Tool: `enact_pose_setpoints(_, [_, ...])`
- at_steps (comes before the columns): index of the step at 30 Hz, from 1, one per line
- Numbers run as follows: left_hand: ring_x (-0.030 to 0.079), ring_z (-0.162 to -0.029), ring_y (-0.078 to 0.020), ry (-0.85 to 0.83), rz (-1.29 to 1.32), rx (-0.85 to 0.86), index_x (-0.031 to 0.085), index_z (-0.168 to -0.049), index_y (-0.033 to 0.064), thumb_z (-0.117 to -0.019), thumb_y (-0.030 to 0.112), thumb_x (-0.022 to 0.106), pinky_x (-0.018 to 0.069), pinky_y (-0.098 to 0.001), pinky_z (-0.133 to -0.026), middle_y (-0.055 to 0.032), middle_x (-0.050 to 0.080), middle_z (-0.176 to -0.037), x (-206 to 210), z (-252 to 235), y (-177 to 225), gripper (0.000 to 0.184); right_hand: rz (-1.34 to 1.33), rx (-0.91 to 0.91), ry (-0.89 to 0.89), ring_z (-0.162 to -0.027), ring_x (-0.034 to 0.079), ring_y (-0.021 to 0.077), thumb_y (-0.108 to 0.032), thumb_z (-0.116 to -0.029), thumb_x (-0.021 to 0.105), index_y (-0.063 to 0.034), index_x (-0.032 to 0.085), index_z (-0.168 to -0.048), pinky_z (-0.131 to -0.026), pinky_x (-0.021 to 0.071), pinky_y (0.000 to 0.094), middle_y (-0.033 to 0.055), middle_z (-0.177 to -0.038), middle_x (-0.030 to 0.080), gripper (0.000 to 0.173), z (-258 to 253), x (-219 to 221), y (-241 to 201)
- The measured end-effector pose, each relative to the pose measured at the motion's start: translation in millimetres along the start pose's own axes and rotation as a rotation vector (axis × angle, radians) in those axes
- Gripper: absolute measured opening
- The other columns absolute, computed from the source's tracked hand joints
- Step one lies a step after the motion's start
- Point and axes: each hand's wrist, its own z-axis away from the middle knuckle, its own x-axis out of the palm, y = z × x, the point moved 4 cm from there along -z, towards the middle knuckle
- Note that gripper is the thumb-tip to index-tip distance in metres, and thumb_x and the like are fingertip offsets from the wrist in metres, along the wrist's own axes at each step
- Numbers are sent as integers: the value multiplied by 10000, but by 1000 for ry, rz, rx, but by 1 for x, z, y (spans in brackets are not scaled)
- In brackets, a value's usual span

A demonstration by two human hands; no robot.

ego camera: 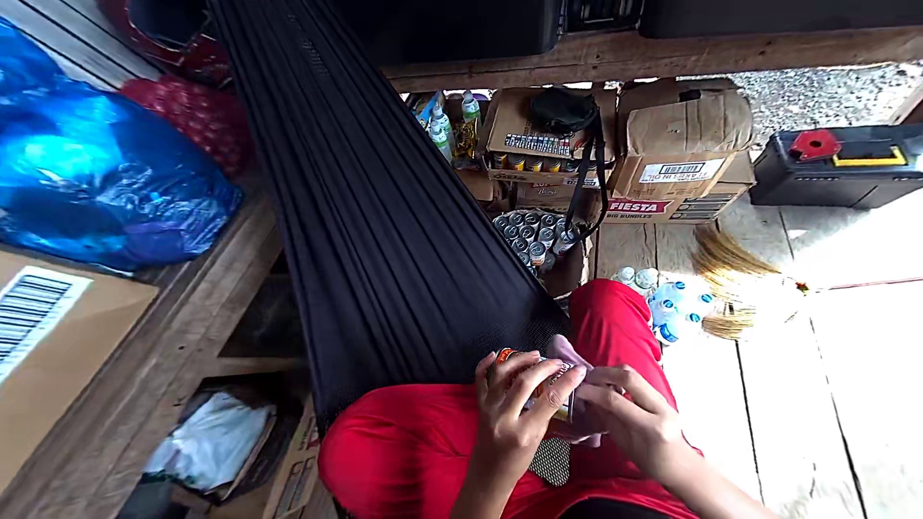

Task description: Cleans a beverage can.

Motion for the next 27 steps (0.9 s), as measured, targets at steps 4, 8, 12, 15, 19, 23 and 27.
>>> enact_pose_setpoints(4, [588,-1189,-112,79,-9,-6,730,-1164,273,-972,185,683,325,-394,-1110,54,711,-1140,46,-30,18,217,108,-32,34,-1009,610,110,-96,-1020,573,-102,701,-1017,-940,477,174,69,-1011,639,128,-24,-38,42])
enact_pose_setpoints(8, [585,-1201,-128,125,-52,-13,723,-1155,270,-971,180,678,320,-410,-1108,44,709,-1150,77,-54,30,210,-153,324,55,-964,641,-6,-150,-956,651,-84,732,-946,-854,519,99,24,-992,678,105,-28,-59,58])
enact_pose_setpoints(12, [606,-1193,-131,41,-40,-23,748,-1141,296,-969,163,668,327,-437,-1111,43,726,-1139,93,-67,37,232,-323,501,-22,-901,653,-5,-193,-933,686,-137,741,-941,-787,556,149,-31,-986,687,79,-20,-73,64])
enact_pose_setpoints(15, [617,-1196,-131,3,91,-68,751,-1156,299,-938,175,693,355,-442,-1122,42,725,-1149,94,-64,37,258,-579,581,-151,-921,638,15,-250,-950,688,-166,748,-950,-848,511,209,-66,-973,696,104,-26,-81,60])
enact_pose_setpoints(19, [611,-1212,-129,65,320,-198,737,-1187,230,-849,205,781,402,-396,-1132,11,709,-1172,79,-48,26,342,-1146,613,-81,-956,647,3,-270,-989,662,-201,743,-1045,-856,532,186,-82,-1003,706,120,-42,-81,49])
enact_pose_setpoints(23, [620,-1181,-109,124,389,-292,754,-1167,120,-765,190,845,461,-291,-1073,-30,713,-1174,46,-25,7,418,-993,825,217,-918,702,26,-219,-924,744,-168,715,-1141,-823,585,192,-39,-1022,743,225,-40,-63,44])
enact_pose_setpoints(27, [629,-1171,-121,93,377,-339,749,-1177,62,-703,186,880,481,-254,-1053,-67,714,-1172,0,-3,-14,508,-892,851,276,-868,709,42,-129,-860,781,-139,773,-1008,-795,591,205,-22,-958,762,149,-19,-4,17])
